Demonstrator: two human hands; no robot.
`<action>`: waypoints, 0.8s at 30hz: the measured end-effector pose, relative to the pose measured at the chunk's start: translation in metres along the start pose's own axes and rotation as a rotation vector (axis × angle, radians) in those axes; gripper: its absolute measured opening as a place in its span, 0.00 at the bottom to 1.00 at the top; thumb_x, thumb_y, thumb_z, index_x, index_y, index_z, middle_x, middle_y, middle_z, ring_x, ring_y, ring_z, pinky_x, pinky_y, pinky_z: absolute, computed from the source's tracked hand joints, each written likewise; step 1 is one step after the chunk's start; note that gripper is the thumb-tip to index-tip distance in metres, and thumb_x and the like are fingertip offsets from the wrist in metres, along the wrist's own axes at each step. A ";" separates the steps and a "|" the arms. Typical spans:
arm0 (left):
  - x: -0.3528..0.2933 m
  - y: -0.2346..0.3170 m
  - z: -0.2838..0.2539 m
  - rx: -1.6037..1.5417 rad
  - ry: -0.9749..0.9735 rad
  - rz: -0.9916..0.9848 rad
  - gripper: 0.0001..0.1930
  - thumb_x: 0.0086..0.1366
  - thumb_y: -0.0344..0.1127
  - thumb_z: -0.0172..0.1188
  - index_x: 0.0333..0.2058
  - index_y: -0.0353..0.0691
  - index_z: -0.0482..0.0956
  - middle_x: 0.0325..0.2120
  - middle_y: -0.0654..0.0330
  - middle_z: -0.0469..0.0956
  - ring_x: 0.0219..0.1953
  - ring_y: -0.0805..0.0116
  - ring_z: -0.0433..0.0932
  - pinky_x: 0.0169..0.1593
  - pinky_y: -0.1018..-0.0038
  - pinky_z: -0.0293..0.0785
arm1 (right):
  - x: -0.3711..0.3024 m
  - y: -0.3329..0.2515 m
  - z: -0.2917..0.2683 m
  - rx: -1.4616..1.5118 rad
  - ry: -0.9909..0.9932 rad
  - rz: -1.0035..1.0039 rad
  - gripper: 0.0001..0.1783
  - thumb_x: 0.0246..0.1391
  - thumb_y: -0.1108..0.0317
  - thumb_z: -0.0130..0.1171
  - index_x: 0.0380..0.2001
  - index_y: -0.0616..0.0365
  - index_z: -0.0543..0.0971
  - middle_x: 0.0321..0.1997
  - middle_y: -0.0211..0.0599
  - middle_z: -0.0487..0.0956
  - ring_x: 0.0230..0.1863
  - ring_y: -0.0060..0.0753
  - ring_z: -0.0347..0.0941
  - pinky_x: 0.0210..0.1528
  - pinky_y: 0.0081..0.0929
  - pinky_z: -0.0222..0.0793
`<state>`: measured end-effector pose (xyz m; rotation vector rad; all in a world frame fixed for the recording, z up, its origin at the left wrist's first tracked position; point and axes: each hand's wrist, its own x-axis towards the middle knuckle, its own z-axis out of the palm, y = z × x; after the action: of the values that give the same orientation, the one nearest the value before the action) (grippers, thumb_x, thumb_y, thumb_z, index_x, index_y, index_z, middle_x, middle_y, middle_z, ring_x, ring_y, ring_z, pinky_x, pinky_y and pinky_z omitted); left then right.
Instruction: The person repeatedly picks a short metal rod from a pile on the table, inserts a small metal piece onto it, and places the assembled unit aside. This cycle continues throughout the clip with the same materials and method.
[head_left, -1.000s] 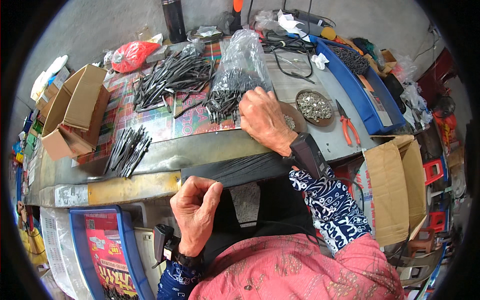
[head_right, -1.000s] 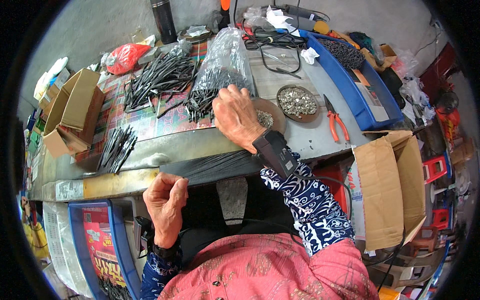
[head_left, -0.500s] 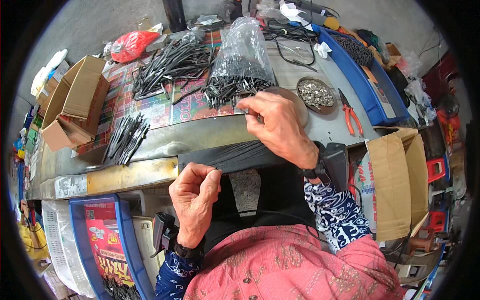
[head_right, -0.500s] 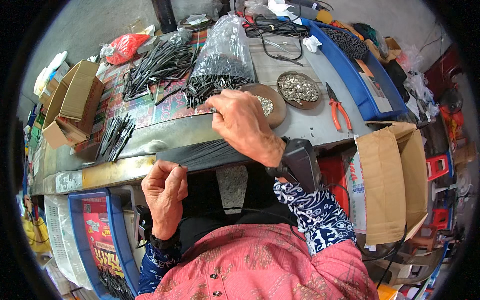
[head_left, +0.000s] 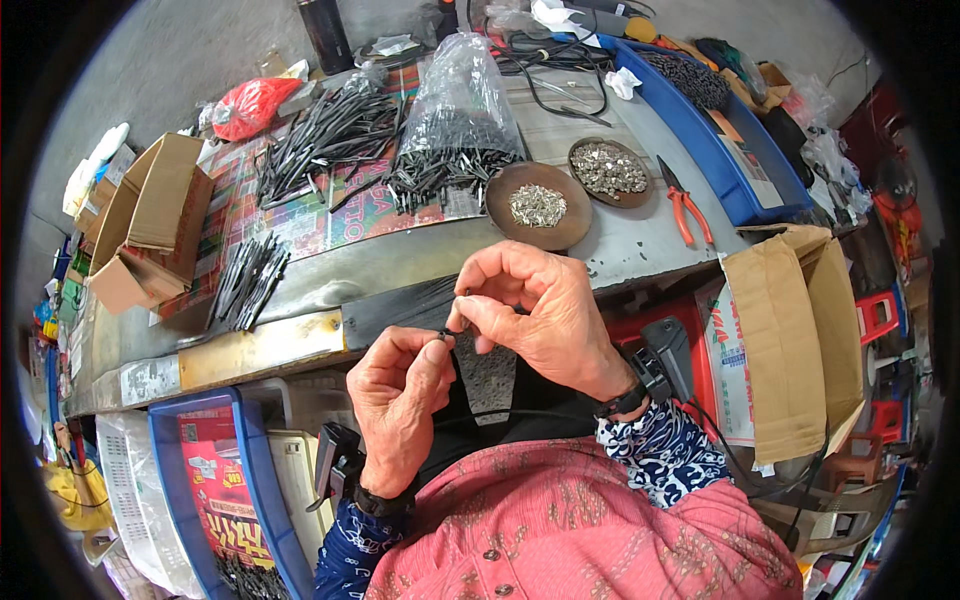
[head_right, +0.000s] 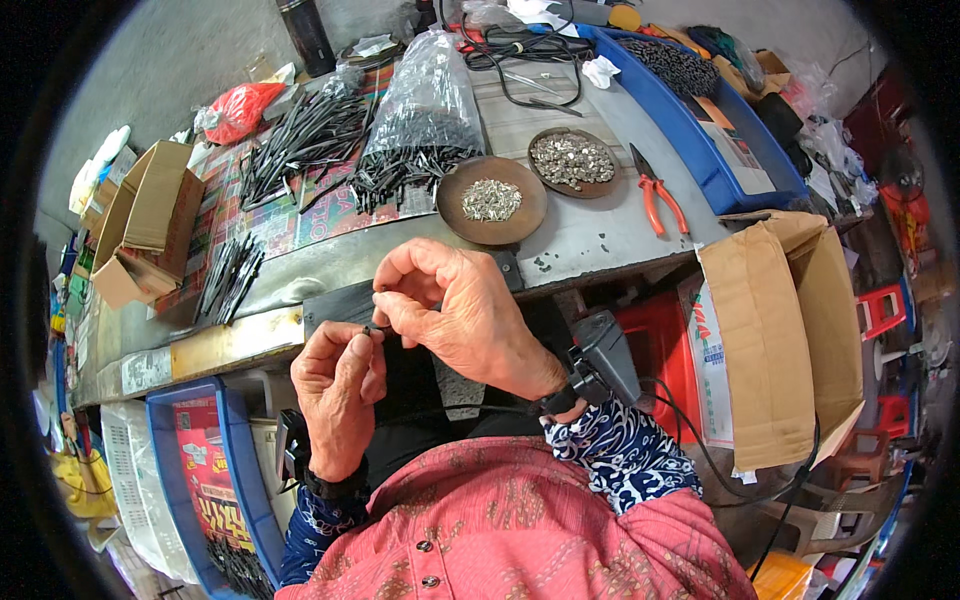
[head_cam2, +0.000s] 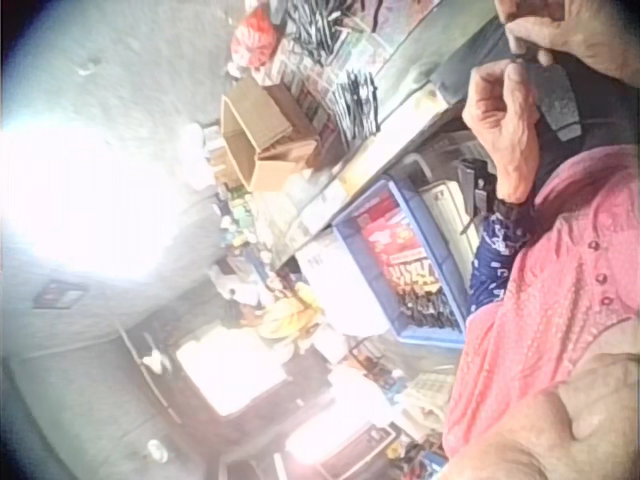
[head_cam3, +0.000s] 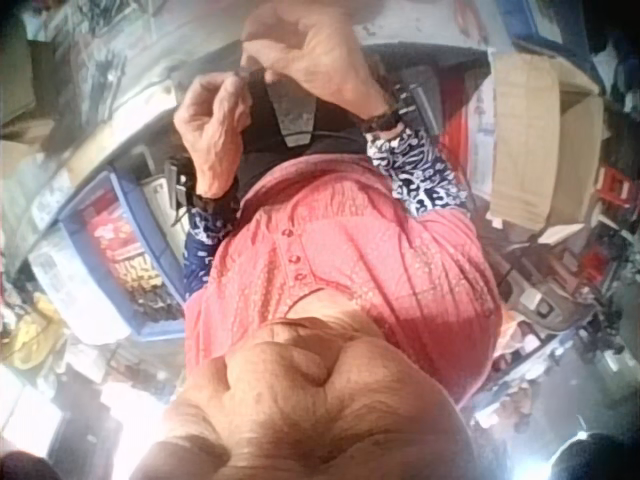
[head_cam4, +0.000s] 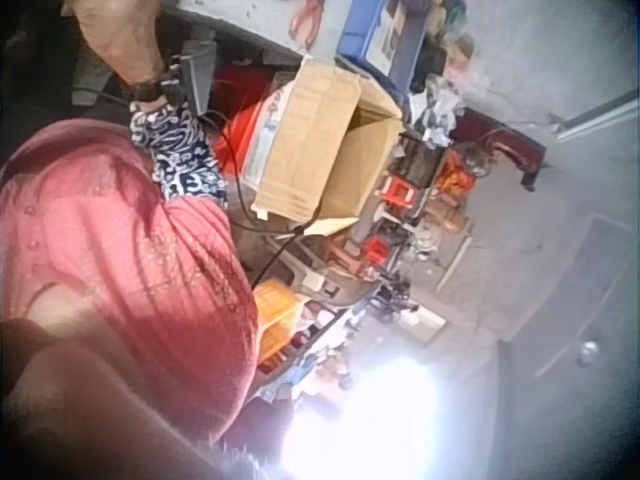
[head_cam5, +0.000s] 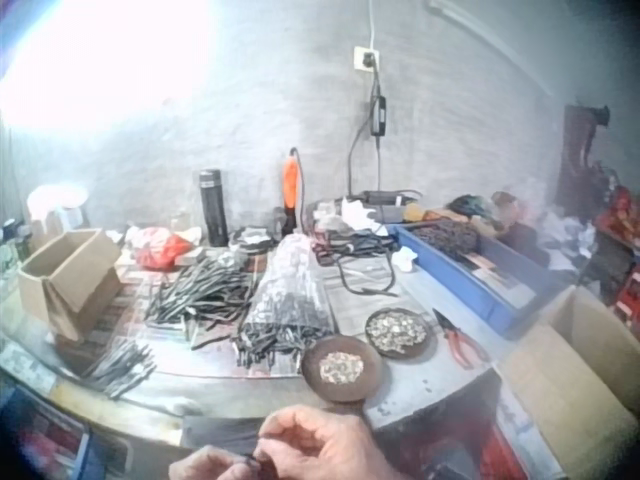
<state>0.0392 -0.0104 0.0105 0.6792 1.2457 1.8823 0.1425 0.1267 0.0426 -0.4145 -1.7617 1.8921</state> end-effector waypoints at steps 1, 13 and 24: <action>-0.001 0.000 0.001 0.006 0.000 0.000 0.06 0.67 0.30 0.58 0.36 0.34 0.76 0.21 0.67 0.73 0.19 0.86 0.63 0.21 0.87 0.56 | -0.002 0.000 0.002 0.006 0.009 0.009 0.05 0.57 0.78 0.56 0.37 0.64 0.75 0.32 0.33 0.79 0.31 0.19 0.76 0.32 0.17 0.74; -0.007 0.002 0.008 0.018 -0.008 0.020 0.06 0.66 0.32 0.60 0.36 0.34 0.76 0.22 0.68 0.74 0.20 0.86 0.64 0.22 0.87 0.56 | -0.010 0.002 0.005 0.154 0.043 -0.028 0.07 0.59 0.74 0.57 0.39 0.66 0.76 0.34 0.35 0.79 0.29 0.18 0.75 0.33 0.16 0.73; -0.008 -0.001 0.006 0.005 0.004 -0.007 0.06 0.66 0.32 0.60 0.36 0.34 0.76 0.22 0.67 0.74 0.20 0.86 0.65 0.22 0.87 0.58 | -0.011 0.010 0.009 0.191 0.064 -0.045 0.06 0.59 0.74 0.57 0.38 0.65 0.77 0.34 0.35 0.79 0.29 0.19 0.75 0.33 0.16 0.73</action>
<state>0.0484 -0.0139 0.0120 0.6730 1.2547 1.8760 0.1455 0.1128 0.0323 -0.3578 -1.5201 1.9712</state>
